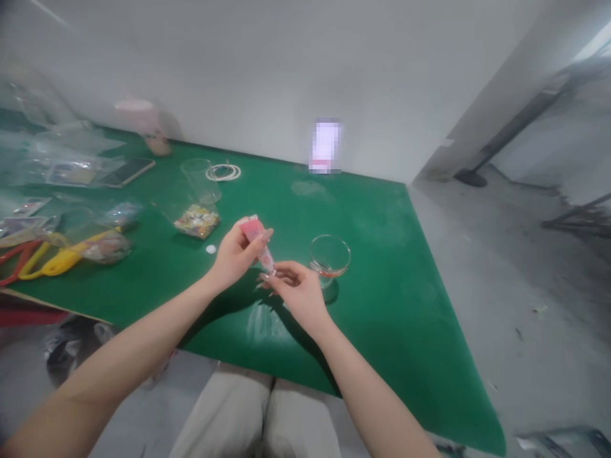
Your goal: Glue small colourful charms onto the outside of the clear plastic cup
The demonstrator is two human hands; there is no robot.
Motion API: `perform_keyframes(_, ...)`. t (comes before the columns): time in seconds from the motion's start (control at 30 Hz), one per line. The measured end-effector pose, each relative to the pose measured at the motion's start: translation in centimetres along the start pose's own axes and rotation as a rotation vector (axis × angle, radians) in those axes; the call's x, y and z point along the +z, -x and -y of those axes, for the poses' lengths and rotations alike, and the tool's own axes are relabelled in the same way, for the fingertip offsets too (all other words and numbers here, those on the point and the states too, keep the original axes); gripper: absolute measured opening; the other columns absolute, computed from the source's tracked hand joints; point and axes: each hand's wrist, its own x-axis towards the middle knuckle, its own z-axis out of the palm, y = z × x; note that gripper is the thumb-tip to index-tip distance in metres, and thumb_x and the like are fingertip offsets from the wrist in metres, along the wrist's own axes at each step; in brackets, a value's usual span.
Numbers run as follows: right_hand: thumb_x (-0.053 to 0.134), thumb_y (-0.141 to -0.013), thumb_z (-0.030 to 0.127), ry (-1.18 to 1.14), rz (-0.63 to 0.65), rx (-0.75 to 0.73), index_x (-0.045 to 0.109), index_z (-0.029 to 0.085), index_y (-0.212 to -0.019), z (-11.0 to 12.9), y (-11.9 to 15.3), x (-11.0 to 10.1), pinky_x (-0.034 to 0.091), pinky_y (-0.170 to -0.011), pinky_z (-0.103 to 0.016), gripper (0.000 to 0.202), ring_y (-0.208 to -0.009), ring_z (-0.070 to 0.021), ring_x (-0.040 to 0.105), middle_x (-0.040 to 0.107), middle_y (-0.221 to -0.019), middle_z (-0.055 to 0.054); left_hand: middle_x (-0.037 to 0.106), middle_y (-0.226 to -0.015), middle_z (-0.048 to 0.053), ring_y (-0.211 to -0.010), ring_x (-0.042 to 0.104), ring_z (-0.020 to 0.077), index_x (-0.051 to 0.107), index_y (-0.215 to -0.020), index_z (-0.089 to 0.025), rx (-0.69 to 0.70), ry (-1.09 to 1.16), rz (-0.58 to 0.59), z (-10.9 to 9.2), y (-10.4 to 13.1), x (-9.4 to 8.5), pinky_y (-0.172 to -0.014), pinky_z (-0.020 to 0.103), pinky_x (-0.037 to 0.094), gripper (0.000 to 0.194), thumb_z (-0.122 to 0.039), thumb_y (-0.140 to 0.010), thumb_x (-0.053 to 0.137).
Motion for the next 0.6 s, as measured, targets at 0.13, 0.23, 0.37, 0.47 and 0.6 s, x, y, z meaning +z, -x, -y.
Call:
perform_keyframes(0.13,0.082,-0.053,0.033,-0.015,-0.009,0.008,0.068,0.018,-0.075,-0.02,-0.03,0.04,0.053,-0.052,-0.025,0.030,-0.059,-0.0165,0.068,0.071,-0.064,-0.002,0.043,-0.057,-0.007,-0.045,0.041,0.0047,0.046,-0.073,-0.019,-0.011,0.000,0.021,0.17,0.02,0.06,-0.044,0.019,0.033,0.031,-0.047,-0.080,0.058)
perform_keyframes(0.23,0.082,-0.054,0.032,-0.017,-0.002,0.010,0.068,0.017,-0.075,-0.06,-0.09,0.03,0.053,-0.053,-0.025,0.029,-0.059,-0.0159,0.068,0.071,-0.065,-0.002,0.043,-0.055,-0.008,-0.043,0.041,0.0048,0.045,-0.074,-0.020,-0.028,0.020,0.038,0.39,0.02,0.14,-0.042,0.019,0.031,0.032,-0.048,-0.080,0.058)
perform_keyframes(0.37,0.082,-0.055,0.030,-0.030,0.021,0.001,0.068,0.017,-0.075,-0.19,-0.13,-0.06,0.052,-0.053,-0.023,0.028,-0.059,-0.0144,0.068,0.072,-0.066,-0.002,0.042,-0.055,-0.008,-0.042,0.039,0.0043,0.045,-0.074,-0.019,-0.031,0.027,0.050,0.49,0.02,0.20,-0.041,0.019,0.031,0.032,-0.049,-0.080,0.058)
perform_keyframes(0.47,0.081,-0.056,0.029,-0.037,0.019,0.005,0.068,0.017,-0.076,-0.19,-0.13,-0.12,0.053,-0.053,-0.024,0.027,-0.058,-0.0144,0.068,0.072,-0.066,-0.002,0.043,-0.056,-0.008,-0.043,0.038,0.0040,0.046,-0.075,-0.019,-0.020,0.033,0.043,0.55,0.04,0.19,-0.042,0.018,0.032,0.032,-0.048,-0.080,0.058)
perform_keyframes(0.6,0.081,-0.056,0.030,-0.041,0.024,0.015,0.068,0.017,-0.076,-0.03,-0.18,-0.09,0.052,-0.053,-0.024,0.027,-0.058,-0.0141,0.068,0.072,-0.066,-0.002,0.043,-0.055,-0.009,-0.043,0.038,0.0040,0.047,-0.076,-0.020,-0.037,0.041,0.047,0.73,0.04,0.17,-0.042,0.018,0.031,0.031,-0.048,-0.079,0.060)
